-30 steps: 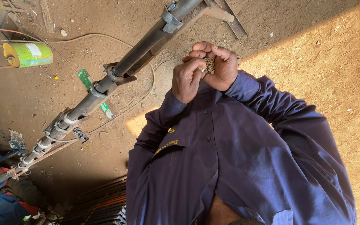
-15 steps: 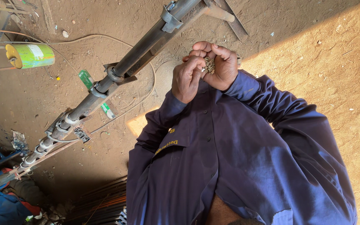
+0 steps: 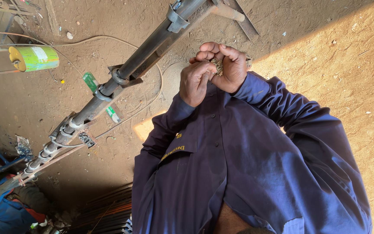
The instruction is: The person uses a small white abrasive pad to scrub the surface of a long metal pipe clamped in a vise. They repeatedly rub the pad along the pipe's length, occasionally repositioning their hands and rotating the pipe to access different areas.
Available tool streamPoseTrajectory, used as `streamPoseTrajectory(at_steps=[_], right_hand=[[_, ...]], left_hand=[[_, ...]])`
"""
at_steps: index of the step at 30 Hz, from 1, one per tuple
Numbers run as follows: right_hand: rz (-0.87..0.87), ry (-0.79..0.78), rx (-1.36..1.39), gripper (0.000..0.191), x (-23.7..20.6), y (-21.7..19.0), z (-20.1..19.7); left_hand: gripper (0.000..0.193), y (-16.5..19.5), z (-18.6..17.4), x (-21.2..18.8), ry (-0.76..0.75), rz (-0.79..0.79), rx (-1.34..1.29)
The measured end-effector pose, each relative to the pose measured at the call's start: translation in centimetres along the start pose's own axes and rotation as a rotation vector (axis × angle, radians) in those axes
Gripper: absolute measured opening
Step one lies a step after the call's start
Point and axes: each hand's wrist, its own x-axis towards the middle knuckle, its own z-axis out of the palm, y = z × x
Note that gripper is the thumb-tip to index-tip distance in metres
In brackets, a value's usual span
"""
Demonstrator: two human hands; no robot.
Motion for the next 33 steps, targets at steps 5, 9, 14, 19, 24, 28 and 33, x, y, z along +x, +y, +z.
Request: streamPoseTrajectory(at_steps=[5, 9, 14, 19, 24, 28, 33], right_hand=[[0.023, -0.017, 0.004, 0.048, -0.2, -0.4, 0.4], [0.005, -0.021, -0.035, 0.05, -0.2, -0.9, 0.6], [-0.029, -0.04, -0.054, 0.052, -0.1, -1.6, 0.6], [-0.073, 0.049, -0.165, 0.047, 0.8, -3.3, 0.1], [-0.177, 0.126, -0.325, 0.037, 2.4, -3.9, 0.2], [-0.224, 0.171, -0.328, 0.034, 4.3, 0.0, 2.6], [-0.141, 0.198, -0.124, 0.041, 5.5, 0.3, 2.2]], left_hand=[[0.015, 0.1, -0.4, -0.3, 0.0, 0.011, 0.009], [0.019, -0.2, -0.4, -0.4, -0.02, 0.015, 0.03], [0.032, 0.0, 0.3, -0.2, -0.027, 0.103, 0.171], [0.051, 0.3, 2.0, 0.4, -0.222, 0.002, 0.553], [0.062, -0.9, 2.5, 0.5, -0.275, -0.01, 0.485], [0.064, -1.6, -1.9, -0.7, -0.222, 0.096, 0.12], [0.054, -3.2, -4.7, -0.8, -0.326, -0.248, -0.619]])
